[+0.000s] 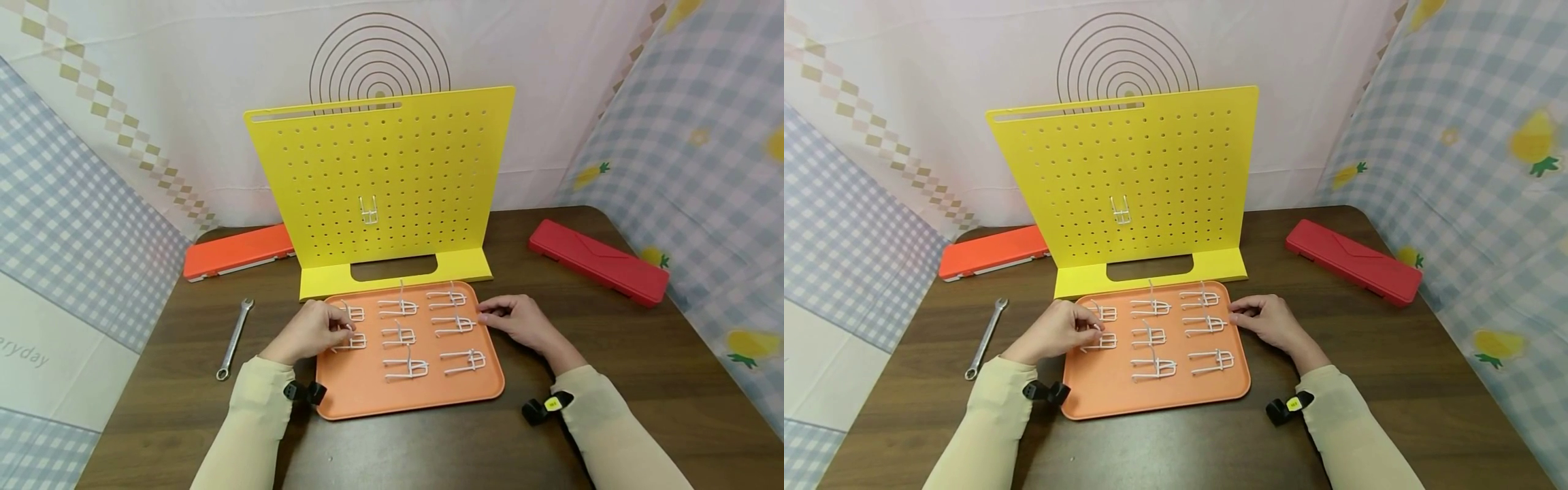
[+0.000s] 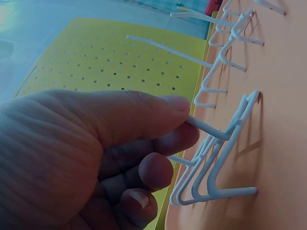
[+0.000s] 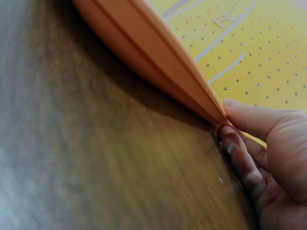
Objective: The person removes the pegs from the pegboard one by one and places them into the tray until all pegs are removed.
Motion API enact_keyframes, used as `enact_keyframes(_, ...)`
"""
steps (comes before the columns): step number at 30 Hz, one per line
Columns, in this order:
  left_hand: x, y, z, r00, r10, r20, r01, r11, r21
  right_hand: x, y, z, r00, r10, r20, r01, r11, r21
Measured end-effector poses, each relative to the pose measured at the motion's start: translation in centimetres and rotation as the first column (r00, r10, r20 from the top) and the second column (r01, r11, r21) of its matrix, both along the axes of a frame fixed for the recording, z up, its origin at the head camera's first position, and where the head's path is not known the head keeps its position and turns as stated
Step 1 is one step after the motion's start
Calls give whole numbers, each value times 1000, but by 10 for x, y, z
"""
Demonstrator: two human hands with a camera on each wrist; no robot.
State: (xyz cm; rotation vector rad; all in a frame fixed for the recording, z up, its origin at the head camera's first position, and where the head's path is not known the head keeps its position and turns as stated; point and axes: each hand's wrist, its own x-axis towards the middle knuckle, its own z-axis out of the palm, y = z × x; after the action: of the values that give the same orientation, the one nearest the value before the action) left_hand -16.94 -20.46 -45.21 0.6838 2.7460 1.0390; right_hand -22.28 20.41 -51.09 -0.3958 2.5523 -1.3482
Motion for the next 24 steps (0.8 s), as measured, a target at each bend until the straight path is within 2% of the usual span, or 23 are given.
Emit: enact_keyframes(24,0,0,0,1000,21,4,-21,1000,-17,0,0,-1,1000,-2,-7,2,1000,-2)
